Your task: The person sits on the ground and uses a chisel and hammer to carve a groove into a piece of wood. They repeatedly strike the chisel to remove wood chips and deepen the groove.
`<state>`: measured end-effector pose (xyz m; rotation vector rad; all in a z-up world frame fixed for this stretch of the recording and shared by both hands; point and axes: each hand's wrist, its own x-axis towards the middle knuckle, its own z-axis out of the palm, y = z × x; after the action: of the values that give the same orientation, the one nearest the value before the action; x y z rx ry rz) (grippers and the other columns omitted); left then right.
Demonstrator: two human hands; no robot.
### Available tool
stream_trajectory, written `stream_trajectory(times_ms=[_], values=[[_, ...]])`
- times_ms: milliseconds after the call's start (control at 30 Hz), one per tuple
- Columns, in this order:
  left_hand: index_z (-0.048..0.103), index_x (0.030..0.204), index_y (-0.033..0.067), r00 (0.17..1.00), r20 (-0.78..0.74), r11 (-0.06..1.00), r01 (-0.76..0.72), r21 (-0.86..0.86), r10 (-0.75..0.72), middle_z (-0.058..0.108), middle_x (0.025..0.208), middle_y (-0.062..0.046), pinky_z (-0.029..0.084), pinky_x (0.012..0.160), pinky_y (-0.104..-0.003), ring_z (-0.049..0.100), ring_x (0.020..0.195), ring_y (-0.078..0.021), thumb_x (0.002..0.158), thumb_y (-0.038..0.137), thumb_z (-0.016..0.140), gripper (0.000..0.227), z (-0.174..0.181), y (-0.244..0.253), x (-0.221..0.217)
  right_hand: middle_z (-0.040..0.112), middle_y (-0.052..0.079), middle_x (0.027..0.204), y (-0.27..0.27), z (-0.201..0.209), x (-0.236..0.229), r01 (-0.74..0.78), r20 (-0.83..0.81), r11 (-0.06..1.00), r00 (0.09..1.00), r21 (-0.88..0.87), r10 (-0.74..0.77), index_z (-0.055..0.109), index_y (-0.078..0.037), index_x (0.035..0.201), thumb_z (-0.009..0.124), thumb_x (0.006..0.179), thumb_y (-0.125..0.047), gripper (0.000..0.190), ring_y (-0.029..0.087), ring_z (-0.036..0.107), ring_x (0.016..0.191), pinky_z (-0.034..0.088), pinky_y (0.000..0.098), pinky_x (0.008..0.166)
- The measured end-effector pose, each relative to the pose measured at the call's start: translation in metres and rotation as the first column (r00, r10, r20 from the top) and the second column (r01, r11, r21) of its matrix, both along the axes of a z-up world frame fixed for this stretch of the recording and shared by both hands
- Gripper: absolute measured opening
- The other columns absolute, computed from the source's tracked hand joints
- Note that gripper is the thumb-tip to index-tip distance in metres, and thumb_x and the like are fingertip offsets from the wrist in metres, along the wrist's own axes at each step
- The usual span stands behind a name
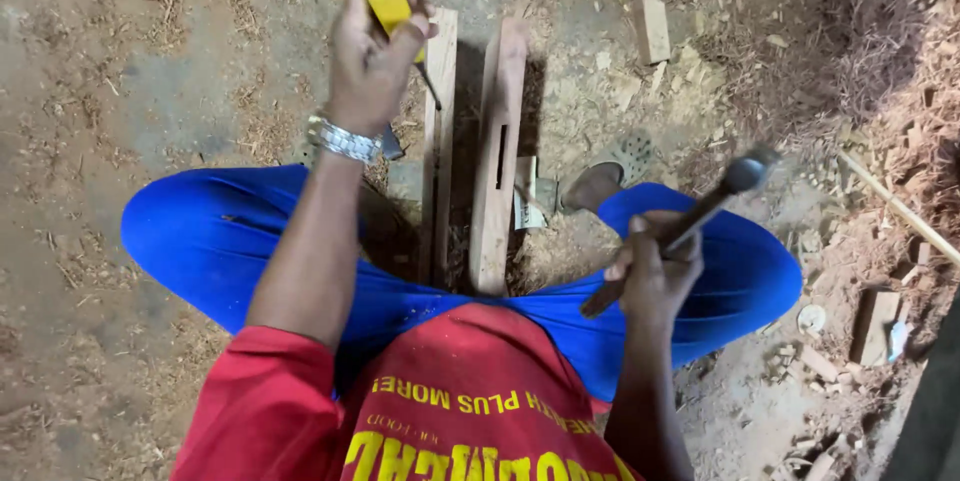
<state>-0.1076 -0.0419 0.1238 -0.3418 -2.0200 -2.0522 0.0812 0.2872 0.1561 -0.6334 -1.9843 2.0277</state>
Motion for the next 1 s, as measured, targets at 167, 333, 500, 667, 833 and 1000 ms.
stream_trajectory(times_ms=[167, 333, 500, 667, 833, 1000], values=[[0.054, 0.125, 0.0090, 0.895, 0.223, 0.910, -0.410, 0.069, 0.386, 0.070, 0.100, -0.004, 0.063, 0.061, -0.027, 0.071, 0.074, -0.0121, 0.097, 0.008, 0.073, 0.033, -0.019, -0.027, -0.002, 0.049, 0.002, 0.060, -0.015, -0.029, 0.004, -0.042, 0.237, 0.984, 0.968, -0.173, 0.083, 0.052, -0.006, 0.107, 0.065, 0.094, -0.003, 0.019, 0.011, 0.047, 0.041, 0.042, 0.0295, 0.037], [0.052, 0.100, 0.0067, 0.718, 0.493, 0.513, -0.696, 0.503, 0.491, 0.061, 0.074, -0.005, 0.051, 0.046, -0.029, 0.058, 0.056, -0.0142, 0.094, 0.011, 0.076, 0.024, -0.098, -0.066, 0.008, 0.048, 0.001, 0.060, -0.029, -0.056, 0.014, -0.049, 0.480, 0.964, 0.860, -0.263, 0.175, 0.052, -0.008, 0.107, 0.063, 0.091, -0.005, 0.020, 0.012, 0.045, 0.038, 0.039, 0.0317, 0.033], [0.048, 0.087, 0.0092, 0.651, 0.615, 0.393, -0.759, 0.520, 0.444, 0.052, 0.067, -0.002, 0.044, 0.048, -0.032, 0.050, 0.053, -0.0153, 0.094, 0.022, 0.075, 0.030, -0.149, -0.086, 0.033, 0.056, 0.003, 0.063, -0.046, -0.080, 0.023, -0.335, 0.696, 0.942, 0.673, -0.012, 0.249, 0.051, -0.007, 0.114, 0.070, 0.084, -0.010, 0.036, 0.016, 0.054, 0.041, 0.044, 0.0355, 0.036], [0.051, 0.085, 0.0083, 0.701, 0.592, 0.387, -0.713, 0.585, 0.398, 0.054, 0.068, -0.003, 0.046, 0.050, -0.033, 0.054, 0.055, -0.0165, 0.093, 0.022, 0.073, 0.028, -0.147, -0.082, 0.040, 0.058, 0.007, 0.066, -0.048, -0.117, 0.030, -0.575, 0.690, 0.818, 0.594, 0.005, 0.413, 0.055, -0.002, 0.106, 0.073, 0.085, -0.017, 0.032, 0.017, 0.057, 0.043, 0.048, 0.0352, 0.040], [0.051, 0.087, 0.0097, 0.779, 0.477, 0.500, -0.627, 0.597, 0.407, 0.055, 0.069, -0.002, 0.050, 0.054, -0.033, 0.056, 0.059, -0.0160, 0.094, 0.017, 0.076, 0.027, -0.127, -0.070, 0.034, 0.063, 0.006, 0.069, -0.052, -0.118, 0.027, -0.699, 0.718, 0.699, 0.564, 0.152, 0.408, 0.056, -0.003, 0.100, 0.076, 0.083, -0.018, 0.030, 0.018, 0.061, 0.045, 0.051, 0.0364, 0.044], [0.055, 0.093, 0.0096, 0.881, 0.393, 0.577, -0.471, 0.667, 0.264, 0.058, 0.073, -0.002, 0.050, 0.059, -0.031, 0.056, 0.062, -0.0134, 0.095, 0.010, 0.076, 0.021, -0.110, -0.059, 0.032, 0.063, 0.009, 0.072, -0.050, -0.123, 0.029, -0.677, 0.718, 0.732, 0.545, 0.074, 0.432, 0.057, -0.003, 0.103, 0.071, 0.084, -0.018, 0.028, 0.020, 0.061, 0.050, 0.052, 0.0387, 0.048]])
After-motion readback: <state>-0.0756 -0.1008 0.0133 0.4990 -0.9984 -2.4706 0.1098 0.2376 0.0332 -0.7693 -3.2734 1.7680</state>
